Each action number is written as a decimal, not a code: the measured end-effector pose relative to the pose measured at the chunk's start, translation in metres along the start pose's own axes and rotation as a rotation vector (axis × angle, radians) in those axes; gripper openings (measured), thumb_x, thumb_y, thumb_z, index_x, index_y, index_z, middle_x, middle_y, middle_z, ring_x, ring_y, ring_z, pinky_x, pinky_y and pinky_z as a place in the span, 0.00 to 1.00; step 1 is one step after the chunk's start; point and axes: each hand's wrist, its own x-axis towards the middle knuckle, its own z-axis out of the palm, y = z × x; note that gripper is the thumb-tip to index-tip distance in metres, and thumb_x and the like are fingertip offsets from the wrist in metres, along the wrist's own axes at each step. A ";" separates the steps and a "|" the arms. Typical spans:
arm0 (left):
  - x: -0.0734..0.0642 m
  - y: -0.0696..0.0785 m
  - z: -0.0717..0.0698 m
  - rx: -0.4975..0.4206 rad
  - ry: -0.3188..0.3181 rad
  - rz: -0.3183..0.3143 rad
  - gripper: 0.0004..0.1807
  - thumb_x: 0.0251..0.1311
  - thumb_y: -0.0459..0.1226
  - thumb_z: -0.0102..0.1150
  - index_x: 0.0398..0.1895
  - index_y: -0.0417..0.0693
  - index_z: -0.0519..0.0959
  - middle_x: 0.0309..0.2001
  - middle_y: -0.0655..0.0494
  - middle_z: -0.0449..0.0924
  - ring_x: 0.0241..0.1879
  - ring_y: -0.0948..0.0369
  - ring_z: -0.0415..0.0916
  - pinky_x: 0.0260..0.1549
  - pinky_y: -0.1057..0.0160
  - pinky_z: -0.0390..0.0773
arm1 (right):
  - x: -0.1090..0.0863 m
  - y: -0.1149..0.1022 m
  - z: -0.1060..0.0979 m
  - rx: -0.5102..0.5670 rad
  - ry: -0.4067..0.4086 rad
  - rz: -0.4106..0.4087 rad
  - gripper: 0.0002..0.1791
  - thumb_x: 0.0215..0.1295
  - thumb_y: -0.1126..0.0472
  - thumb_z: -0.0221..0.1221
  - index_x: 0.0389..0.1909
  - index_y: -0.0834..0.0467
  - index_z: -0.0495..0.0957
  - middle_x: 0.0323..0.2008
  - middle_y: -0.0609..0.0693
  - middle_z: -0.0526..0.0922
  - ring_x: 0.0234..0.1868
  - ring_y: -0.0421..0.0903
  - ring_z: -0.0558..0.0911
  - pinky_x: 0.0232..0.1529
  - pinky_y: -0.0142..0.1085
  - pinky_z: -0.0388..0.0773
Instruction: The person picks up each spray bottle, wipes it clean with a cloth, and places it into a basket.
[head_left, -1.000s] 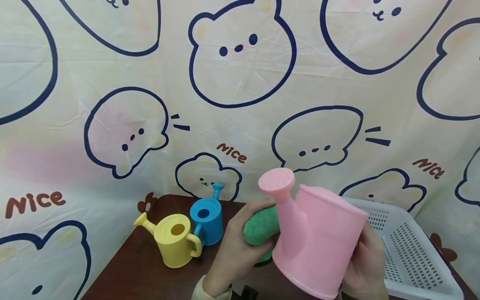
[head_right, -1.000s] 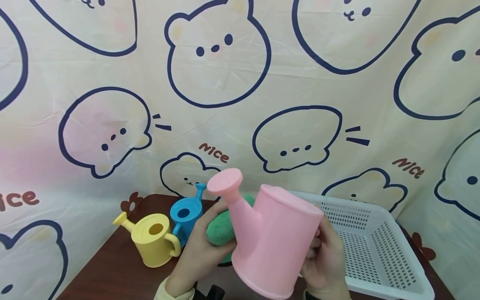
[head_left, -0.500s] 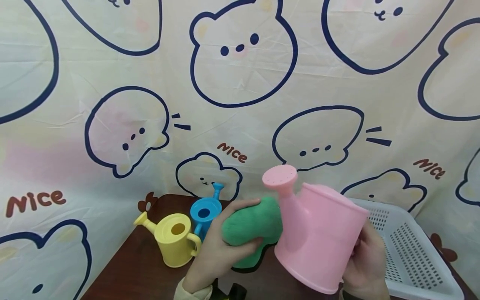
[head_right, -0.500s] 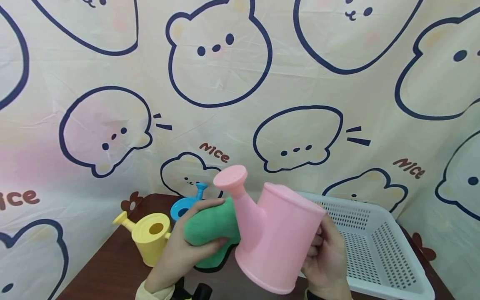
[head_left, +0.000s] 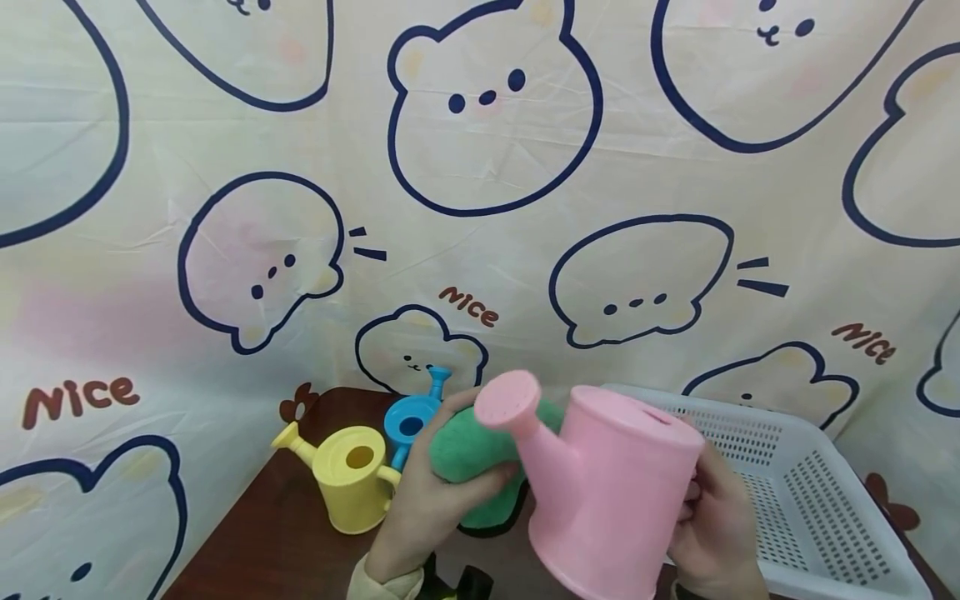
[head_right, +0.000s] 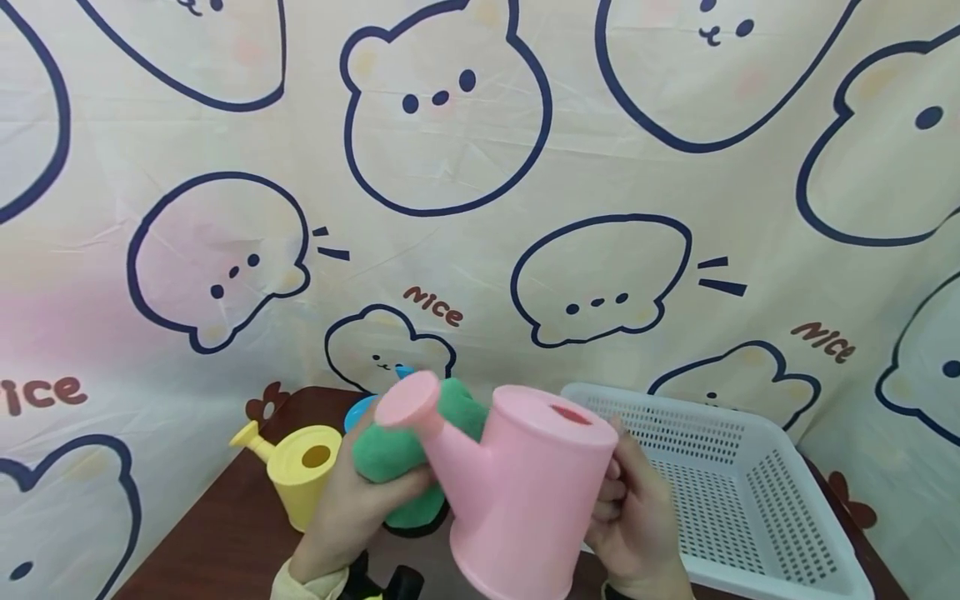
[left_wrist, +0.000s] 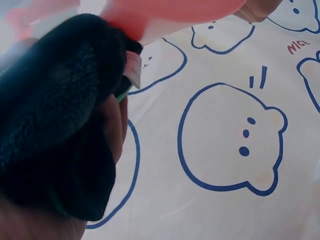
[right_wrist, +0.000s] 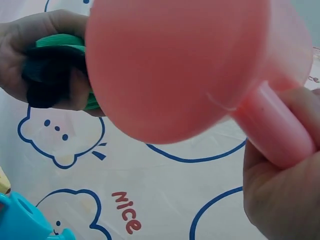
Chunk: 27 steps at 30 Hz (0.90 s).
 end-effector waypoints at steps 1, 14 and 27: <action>0.000 0.000 0.000 -0.010 0.005 0.010 0.35 0.62 0.28 0.70 0.72 0.50 0.71 0.64 0.49 0.80 0.58 0.51 0.79 0.57 0.50 0.83 | 0.000 0.001 0.000 -0.006 -0.009 0.013 0.37 0.87 0.48 0.21 0.44 0.62 0.78 0.25 0.44 0.53 0.22 0.39 0.51 0.21 0.27 0.40; 0.002 -0.004 -0.003 -0.008 0.005 -0.020 0.37 0.61 0.32 0.72 0.74 0.52 0.70 0.65 0.54 0.81 0.57 0.56 0.82 0.59 0.56 0.84 | -0.002 0.010 0.002 -0.424 -0.151 0.085 0.28 0.87 0.58 0.21 0.32 0.59 0.67 0.23 0.50 0.55 0.20 0.45 0.54 0.20 0.38 0.45; 0.000 -0.011 -0.002 -0.153 -0.153 -0.091 0.39 0.59 0.29 0.73 0.74 0.49 0.69 0.68 0.48 0.74 0.63 0.53 0.78 0.61 0.52 0.84 | 0.004 0.020 0.009 -0.632 -0.134 0.178 0.25 0.82 0.64 0.24 0.27 0.61 0.65 0.18 0.49 0.58 0.15 0.46 0.51 0.14 0.39 0.44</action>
